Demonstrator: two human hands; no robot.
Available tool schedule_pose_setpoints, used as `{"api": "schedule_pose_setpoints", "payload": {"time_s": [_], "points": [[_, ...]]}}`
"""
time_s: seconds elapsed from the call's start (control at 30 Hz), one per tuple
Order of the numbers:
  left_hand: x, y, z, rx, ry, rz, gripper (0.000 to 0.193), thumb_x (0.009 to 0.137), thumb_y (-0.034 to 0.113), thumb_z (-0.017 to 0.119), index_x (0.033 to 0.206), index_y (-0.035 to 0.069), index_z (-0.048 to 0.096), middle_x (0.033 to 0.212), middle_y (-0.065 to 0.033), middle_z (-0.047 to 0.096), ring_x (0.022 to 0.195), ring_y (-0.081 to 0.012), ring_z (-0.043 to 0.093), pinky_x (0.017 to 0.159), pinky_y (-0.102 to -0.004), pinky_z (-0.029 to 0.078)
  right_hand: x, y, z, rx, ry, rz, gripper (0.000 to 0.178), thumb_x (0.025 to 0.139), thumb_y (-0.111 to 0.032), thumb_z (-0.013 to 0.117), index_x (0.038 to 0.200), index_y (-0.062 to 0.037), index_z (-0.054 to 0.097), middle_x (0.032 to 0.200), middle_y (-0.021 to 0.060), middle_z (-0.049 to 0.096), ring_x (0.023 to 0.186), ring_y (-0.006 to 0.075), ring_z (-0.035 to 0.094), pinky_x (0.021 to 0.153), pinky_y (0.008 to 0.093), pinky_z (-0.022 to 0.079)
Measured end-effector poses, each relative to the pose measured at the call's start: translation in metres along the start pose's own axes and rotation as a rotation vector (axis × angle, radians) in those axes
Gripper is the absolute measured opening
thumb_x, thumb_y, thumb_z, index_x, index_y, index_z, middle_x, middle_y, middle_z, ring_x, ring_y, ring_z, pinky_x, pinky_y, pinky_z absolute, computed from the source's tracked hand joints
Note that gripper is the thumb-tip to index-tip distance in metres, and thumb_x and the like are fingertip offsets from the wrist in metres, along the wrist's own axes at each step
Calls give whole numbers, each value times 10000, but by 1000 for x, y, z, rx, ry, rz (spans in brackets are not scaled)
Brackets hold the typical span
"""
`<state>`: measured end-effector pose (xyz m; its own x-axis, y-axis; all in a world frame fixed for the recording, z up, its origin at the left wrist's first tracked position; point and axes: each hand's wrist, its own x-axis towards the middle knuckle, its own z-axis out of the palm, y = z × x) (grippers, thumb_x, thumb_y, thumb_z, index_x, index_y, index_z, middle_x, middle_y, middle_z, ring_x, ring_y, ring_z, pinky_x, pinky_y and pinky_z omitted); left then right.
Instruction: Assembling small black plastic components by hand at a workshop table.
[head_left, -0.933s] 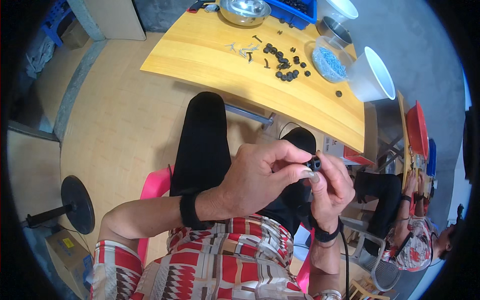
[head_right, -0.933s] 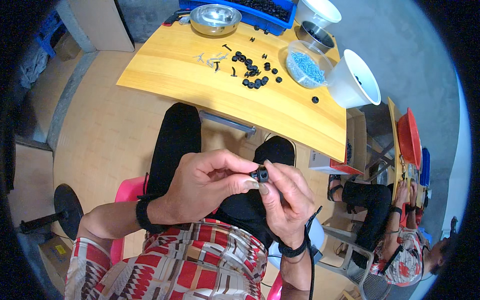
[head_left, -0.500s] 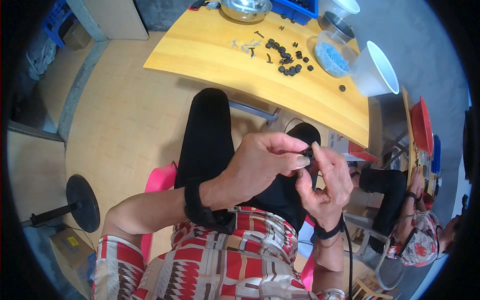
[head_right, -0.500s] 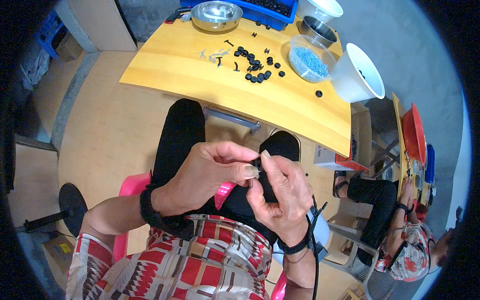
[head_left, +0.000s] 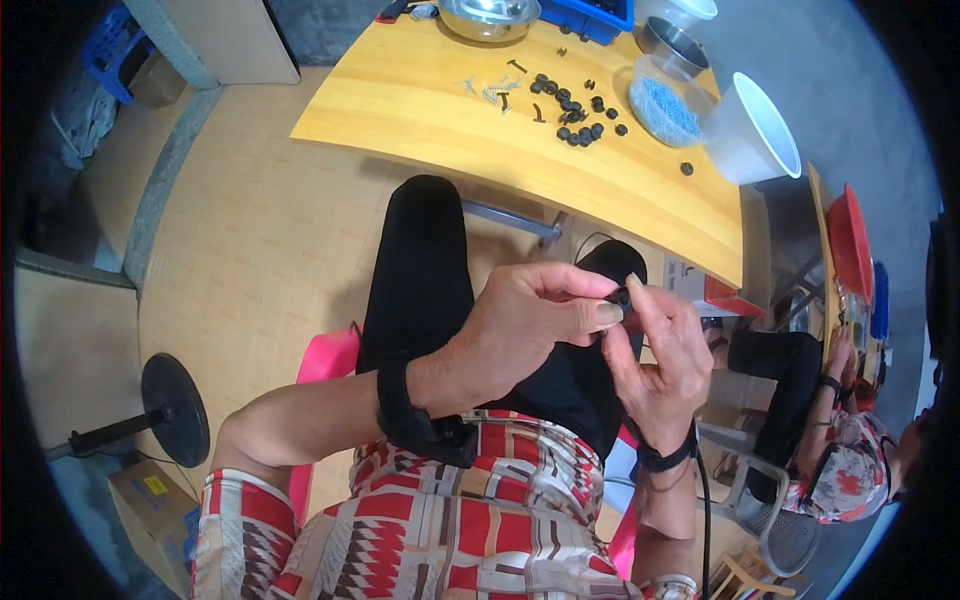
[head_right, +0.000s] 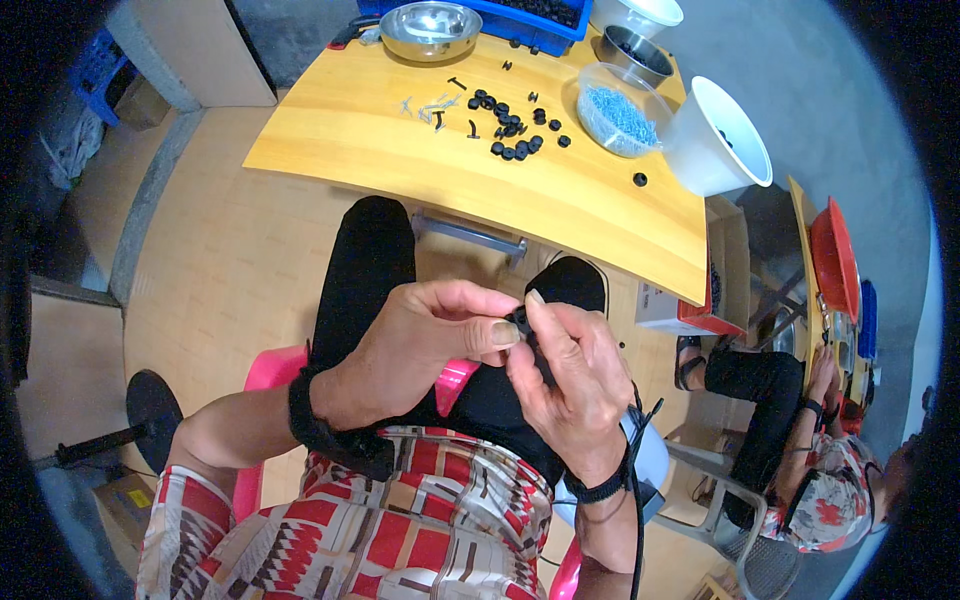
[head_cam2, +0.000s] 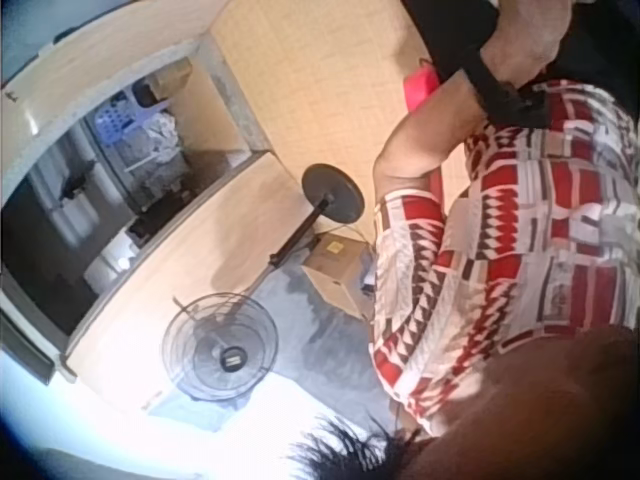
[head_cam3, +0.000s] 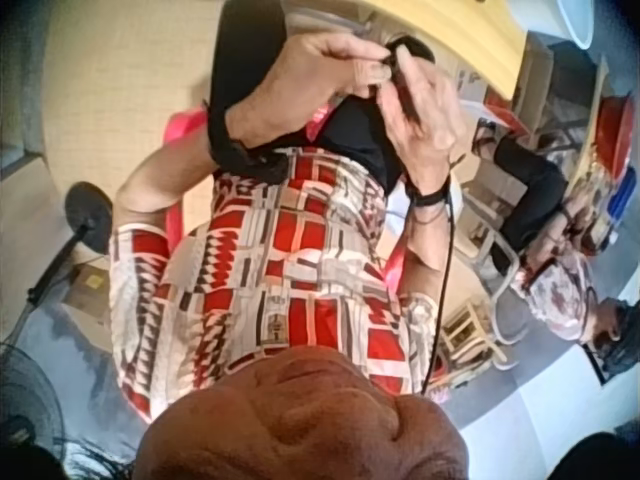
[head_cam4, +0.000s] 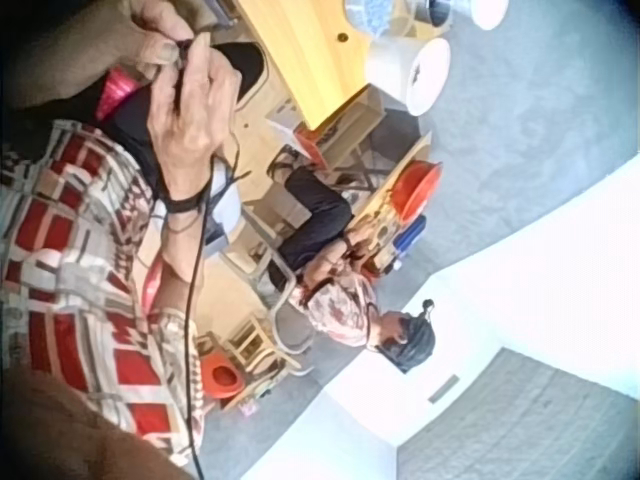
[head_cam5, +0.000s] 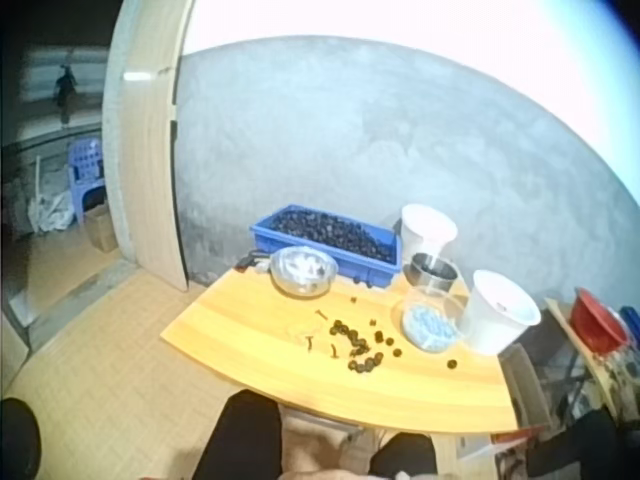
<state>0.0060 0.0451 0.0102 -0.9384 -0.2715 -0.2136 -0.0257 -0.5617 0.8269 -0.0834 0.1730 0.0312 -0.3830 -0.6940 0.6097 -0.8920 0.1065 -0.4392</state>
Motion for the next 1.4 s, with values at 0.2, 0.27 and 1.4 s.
{"api": "schedule_pose_setpoints", "payload": {"time_s": [0.2,0.27,1.4], "points": [[4,2,0,-170,14,-163,240,790,86,621,993,-31,568,890,-101,607,780,-134,604,682,-221,517,0,6,2,-76,-10,-48,418,612,63,684,1014,0,590,796,136,580,696,245,586,592,296,480],[6,2,-2,-172,-1,-170,234,793,91,618,988,-29,571,886,-101,608,785,-136,605,681,-222,520,2,7,1,-77,-40,-30,395,621,61,676,1001,0,592,794,137,579,699,252,588,597,298,480],[3,17,4,-39,-66,-71,303,866,234,532,1025,-25,551,889,-71,603,713,-95,583,655,-222,499,10,2,-12,51,-33,58,250,724,6,632,971,14,587,810,138,592,676,216,579,603,276,467]]}}
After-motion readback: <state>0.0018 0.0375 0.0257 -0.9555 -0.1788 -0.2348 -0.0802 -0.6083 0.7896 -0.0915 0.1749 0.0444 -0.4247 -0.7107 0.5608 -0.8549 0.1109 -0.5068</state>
